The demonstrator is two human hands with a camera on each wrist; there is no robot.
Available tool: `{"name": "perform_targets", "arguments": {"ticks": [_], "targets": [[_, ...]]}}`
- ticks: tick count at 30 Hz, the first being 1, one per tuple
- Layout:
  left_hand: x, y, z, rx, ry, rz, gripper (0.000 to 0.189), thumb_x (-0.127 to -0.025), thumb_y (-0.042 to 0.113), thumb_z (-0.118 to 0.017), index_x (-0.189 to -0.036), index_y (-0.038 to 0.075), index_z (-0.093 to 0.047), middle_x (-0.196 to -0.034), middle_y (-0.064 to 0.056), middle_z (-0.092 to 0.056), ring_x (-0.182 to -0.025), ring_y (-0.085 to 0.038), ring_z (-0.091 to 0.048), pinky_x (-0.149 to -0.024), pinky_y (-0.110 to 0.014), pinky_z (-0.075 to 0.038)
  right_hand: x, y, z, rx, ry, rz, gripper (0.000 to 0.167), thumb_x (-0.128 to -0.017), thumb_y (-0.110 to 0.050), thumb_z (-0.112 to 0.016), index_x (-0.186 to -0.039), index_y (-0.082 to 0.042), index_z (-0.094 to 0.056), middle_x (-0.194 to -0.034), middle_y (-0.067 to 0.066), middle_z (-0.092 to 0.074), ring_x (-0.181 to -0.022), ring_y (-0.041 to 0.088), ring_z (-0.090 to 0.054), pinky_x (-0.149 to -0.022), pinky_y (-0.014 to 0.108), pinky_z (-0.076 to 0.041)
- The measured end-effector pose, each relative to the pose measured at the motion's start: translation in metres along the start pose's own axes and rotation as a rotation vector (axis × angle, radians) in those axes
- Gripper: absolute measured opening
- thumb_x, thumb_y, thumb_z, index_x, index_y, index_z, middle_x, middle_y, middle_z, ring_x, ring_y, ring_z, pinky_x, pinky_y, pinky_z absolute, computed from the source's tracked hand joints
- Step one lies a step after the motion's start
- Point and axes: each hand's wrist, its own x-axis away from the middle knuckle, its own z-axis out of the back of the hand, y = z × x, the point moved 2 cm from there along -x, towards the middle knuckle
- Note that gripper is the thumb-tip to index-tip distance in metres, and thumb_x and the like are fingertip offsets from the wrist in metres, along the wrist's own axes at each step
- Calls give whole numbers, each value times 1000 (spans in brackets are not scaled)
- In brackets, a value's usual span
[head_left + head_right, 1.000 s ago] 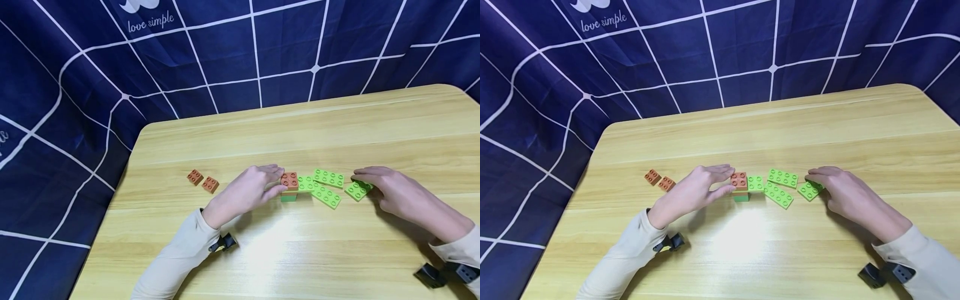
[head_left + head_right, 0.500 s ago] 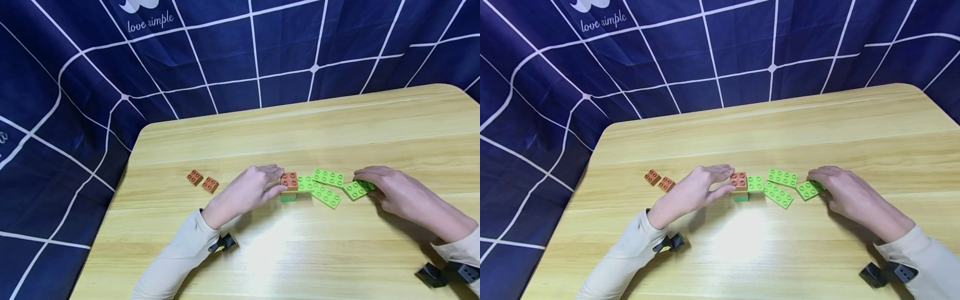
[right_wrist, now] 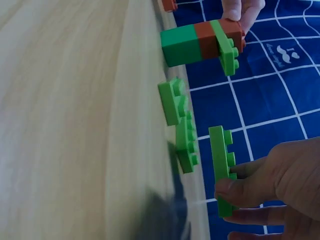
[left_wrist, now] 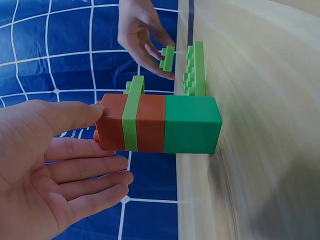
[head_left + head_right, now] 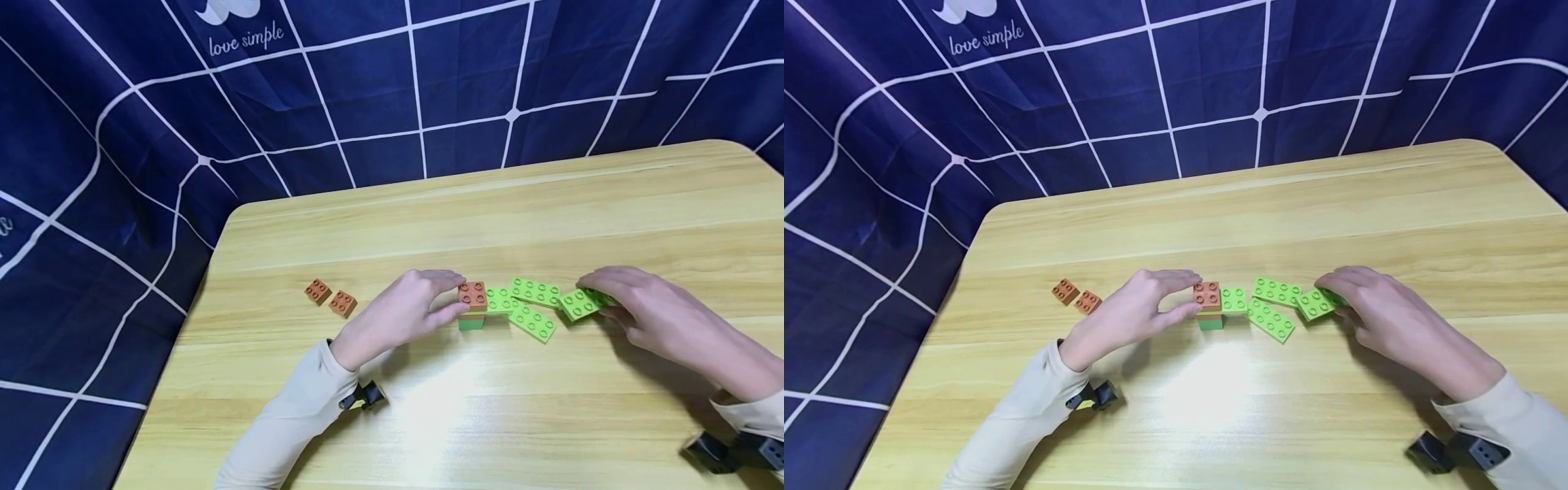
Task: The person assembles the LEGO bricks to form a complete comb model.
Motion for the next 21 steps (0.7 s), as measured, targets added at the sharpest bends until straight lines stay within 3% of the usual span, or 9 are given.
{"name": "perform_targets", "arguments": {"ticks": [7, 21], "targets": [[-1, 0, 0, 3, -3, 16, 38, -98, 25, -59, -123, -3, -62, -125, -16, -63, -119, -27, -58, -105, -25, -41, -6, -7, 6, 0, 31, 37, 61, -54, 17, -74, -110, -3, -63, -103, 12, -66, -95, 33, -61, -74, 53, -50], [-1, 0, -1, -1, -6, 24, 40, -98, 27, -58, -125, -2, -61, -126, -15, -63, -115, -25, -61, -104, -24, -42, -13, -19, 11, 5, 51, 15, 59, -57, 13, -78, -114, 3, -63, -106, 19, -67, -97, 37, -62, -76, 55, -52]]}}
